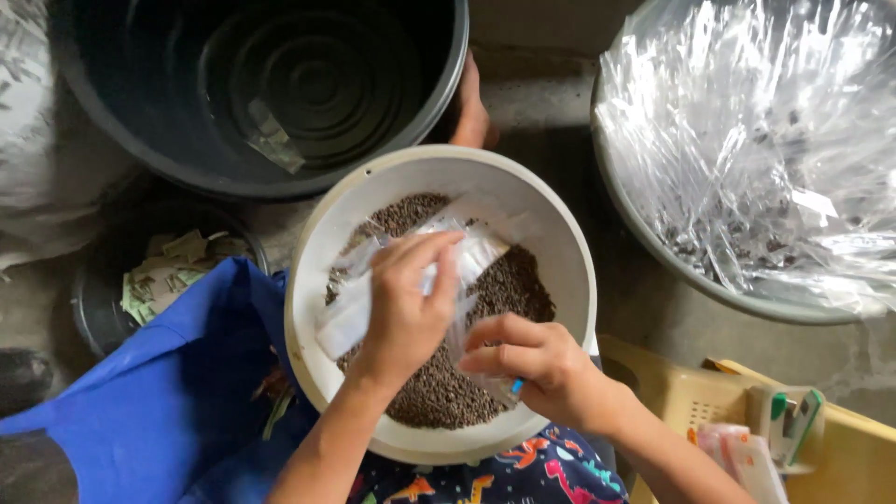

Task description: Filling small plastic bags with food pellets from a large bowl at a fast pace.

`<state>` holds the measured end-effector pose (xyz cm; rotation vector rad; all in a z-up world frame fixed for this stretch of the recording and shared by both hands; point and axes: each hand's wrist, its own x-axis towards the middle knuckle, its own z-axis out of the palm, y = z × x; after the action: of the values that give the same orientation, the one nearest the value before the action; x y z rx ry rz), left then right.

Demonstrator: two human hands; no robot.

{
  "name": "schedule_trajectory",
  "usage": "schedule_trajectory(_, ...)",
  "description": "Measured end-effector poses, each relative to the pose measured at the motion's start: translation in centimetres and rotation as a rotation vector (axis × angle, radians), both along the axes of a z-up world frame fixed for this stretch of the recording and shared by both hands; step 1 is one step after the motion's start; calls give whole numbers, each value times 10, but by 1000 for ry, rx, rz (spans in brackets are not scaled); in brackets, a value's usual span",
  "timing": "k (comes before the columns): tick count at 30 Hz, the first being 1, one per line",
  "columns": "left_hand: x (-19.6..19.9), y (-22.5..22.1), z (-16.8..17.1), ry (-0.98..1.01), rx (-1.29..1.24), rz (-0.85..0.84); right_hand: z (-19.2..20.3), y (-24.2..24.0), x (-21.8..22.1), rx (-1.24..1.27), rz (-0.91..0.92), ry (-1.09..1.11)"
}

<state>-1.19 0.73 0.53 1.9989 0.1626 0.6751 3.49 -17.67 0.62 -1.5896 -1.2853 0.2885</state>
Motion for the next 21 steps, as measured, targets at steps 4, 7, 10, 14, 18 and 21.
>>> schedule_trajectory(4, -1, -17, -13, 70, 7, -38, -4, -7, 18, 190, 23, 175)
schedule_trajectory(7, -2, -28, 3, 56, -122, -184, -6, 13, 24, 77, -515, 509)
schedule_trajectory(10, 2, -31, 9, -124, 34, -130, -38, 16, 30, 124, -559, 968)
schedule_trajectory(14, 6, -27, 1, -196, 190, 23, -37, 15, 25, 212, -556, 951)
schedule_trajectory(18, -1, -18, 0, 3, -36, -108, -36, 8, 14, 31, -331, 611)
schedule_trajectory(21, -11, -15, 18, 91, -376, -324, -56, -15, 33, 110, -503, 787)
